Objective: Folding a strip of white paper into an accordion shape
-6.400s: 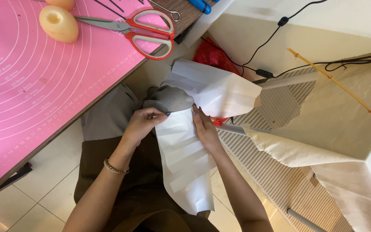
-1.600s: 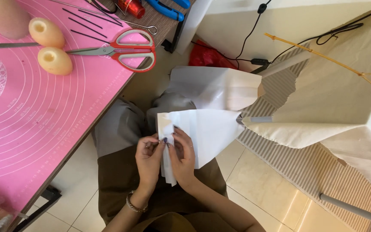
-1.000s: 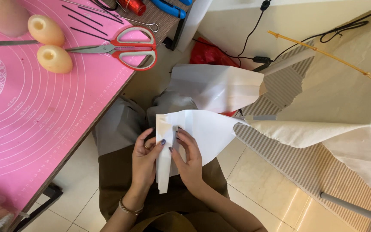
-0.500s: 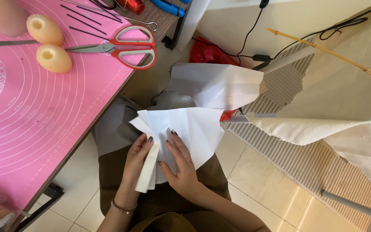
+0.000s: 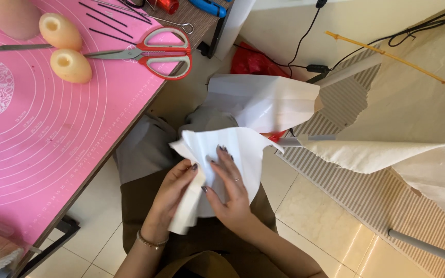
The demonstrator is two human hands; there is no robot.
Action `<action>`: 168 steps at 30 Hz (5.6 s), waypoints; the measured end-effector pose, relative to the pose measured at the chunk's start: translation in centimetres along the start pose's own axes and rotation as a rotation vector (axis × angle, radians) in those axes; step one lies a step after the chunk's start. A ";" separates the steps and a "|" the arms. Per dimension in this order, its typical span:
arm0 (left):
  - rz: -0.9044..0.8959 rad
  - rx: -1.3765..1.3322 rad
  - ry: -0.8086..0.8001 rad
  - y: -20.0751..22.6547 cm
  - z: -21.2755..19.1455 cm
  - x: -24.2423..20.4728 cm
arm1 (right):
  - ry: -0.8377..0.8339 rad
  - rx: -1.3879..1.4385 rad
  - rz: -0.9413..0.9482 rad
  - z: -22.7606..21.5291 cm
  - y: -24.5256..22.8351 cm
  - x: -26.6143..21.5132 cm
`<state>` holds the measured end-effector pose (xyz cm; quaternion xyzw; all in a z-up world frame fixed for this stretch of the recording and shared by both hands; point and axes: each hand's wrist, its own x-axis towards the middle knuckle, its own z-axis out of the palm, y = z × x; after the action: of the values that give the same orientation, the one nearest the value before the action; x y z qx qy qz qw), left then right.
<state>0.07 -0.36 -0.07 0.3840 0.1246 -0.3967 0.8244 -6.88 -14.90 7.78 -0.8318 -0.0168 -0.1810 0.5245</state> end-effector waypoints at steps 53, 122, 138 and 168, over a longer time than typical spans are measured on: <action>1.443 1.592 -0.065 -3.5 -9.7 -7.6 | -0.025 -0.114 -0.408 -3.0 12.0 -10.4; 0.832 1.885 -0.049 -4.4 -6.1 -7.5 | -0.272 -0.274 -0.141 -5.1 10.3 -9.3; 0.411 1.133 -0.207 -3.5 -7.6 -7.1 | 0.044 -0.111 -0.165 -4.4 12.1 -9.2; 0.148 1.103 -0.020 1.6 -6.1 -3.8 | 0.011 -0.047 0.342 -4.7 10.5 -13.3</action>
<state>-0.65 6.81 -1.39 0.7626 -0.1367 -0.3478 0.5280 -18.31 -21.64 -3.77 -0.8335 0.1323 -0.0940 0.5282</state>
